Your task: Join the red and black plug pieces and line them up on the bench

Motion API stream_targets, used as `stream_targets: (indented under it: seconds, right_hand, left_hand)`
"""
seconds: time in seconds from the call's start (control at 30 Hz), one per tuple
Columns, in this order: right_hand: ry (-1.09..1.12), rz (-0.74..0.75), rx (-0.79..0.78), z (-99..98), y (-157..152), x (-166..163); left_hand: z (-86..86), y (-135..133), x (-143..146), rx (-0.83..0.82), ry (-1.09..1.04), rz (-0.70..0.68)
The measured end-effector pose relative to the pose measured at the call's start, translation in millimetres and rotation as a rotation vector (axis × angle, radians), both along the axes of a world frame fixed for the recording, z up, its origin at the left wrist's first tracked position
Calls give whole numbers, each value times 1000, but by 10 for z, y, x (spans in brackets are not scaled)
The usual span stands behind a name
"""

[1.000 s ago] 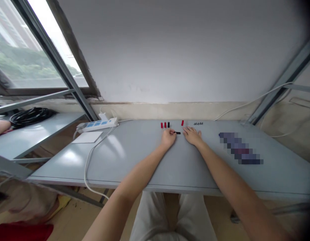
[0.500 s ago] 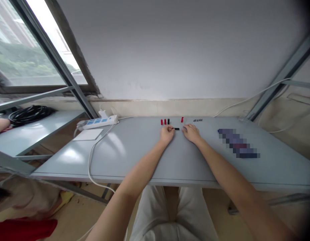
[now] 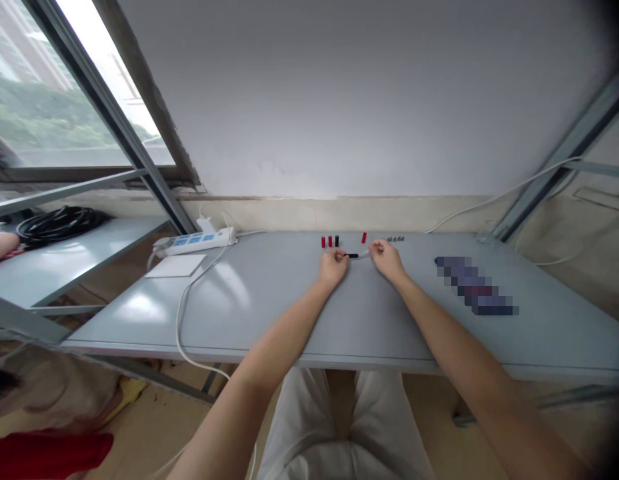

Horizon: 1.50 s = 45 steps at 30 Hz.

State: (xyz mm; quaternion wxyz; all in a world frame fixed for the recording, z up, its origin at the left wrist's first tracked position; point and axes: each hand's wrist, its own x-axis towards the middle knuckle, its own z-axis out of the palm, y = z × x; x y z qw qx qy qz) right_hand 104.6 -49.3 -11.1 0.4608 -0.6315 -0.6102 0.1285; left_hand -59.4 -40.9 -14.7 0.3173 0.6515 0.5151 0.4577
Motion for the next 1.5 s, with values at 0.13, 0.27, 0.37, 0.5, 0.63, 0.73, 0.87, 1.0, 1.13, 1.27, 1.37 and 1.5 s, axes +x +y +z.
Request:
stream_targets:
  seconds: [0.13, 0.27, 0.37, 0.5, 0.63, 0.73, 0.87, 1.0, 1.13, 1.27, 1.37, 1.5]
  right_hand:
    - [84, -34, 13, -17, 37, 28]
    - [218, -20, 41, -38, 76, 48]
    - [355, -10, 14, -44, 95, 52]
    - [473, 17, -71, -9, 60, 17]
    - [507, 141, -166, 46, -22, -76]
    - [496, 219, -198, 73, -63, -134]
    - [467, 230, -198, 87, -69, -142]
    - [453, 229, -189, 86, -65, -127]
    - [451, 240, -206, 81, -73, -135]
    - [395, 278, -214, 46, -63, -154]
    - [290, 324, -154, -5, -42, -158]
    - [-18, 331, 37, -63, -28, -128]
  left_hand:
    - [-9, 15, -1, 9, -17, 5]
    - [4, 19, -1, -11, -55, 1]
    - [19, 12, -1, -29, -115, -20]
    - [31, -1, 9, -45, -222, -61]
    - [35, -11, 22, -51, -291, -120]
    - [32, -9, 19, -50, -285, -141]
    - [3, 8, 8, -52, -268, -176]
    - [-36, 27, 13, -35, -247, -179]
    - [-38, 39, 21, -28, -230, -147]
    - [-20, 61, 19, 29, -221, -67]
    - [-13, 78, 12, 54, -216, -15]
    - [-14, 84, 3, 53, -198, -9]
